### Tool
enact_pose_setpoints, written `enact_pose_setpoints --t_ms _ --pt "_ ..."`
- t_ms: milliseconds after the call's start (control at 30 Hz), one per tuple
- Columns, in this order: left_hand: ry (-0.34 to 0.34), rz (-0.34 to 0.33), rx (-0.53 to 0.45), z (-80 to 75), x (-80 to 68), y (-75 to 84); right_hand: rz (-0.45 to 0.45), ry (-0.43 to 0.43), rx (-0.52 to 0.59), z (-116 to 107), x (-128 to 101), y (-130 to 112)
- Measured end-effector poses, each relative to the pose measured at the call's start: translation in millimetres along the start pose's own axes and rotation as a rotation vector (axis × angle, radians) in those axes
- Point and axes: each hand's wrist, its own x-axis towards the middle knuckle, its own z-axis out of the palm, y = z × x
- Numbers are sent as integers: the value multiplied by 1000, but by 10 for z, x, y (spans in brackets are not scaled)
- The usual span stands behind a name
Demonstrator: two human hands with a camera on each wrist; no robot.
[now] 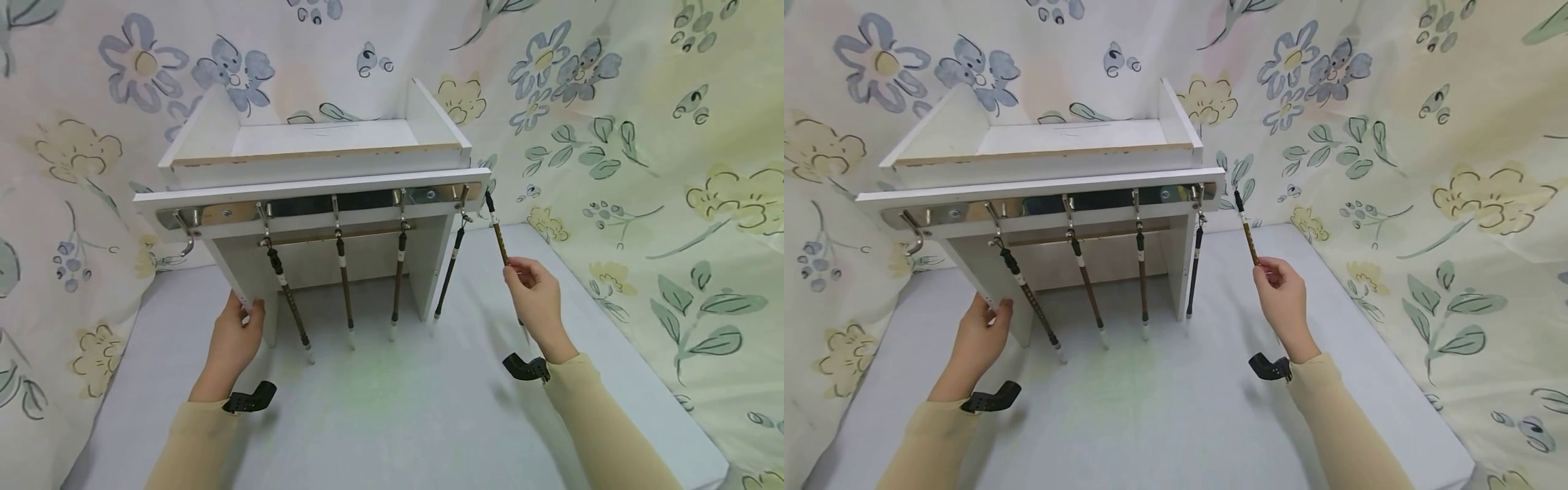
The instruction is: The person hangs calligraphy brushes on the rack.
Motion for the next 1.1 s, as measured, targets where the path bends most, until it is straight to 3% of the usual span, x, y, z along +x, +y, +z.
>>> enact_pose_setpoints --t_ms 400,667,1100 --pt "-3 -8 2 5 -10 -1 -90 53 82 20 -28 -82" --pt "-6 -24 13 -5 0 22 -202 66 157 9 -57 -194" --pt "-3 -26 4 5 -6 15 -314 137 223 37 -53 -148"
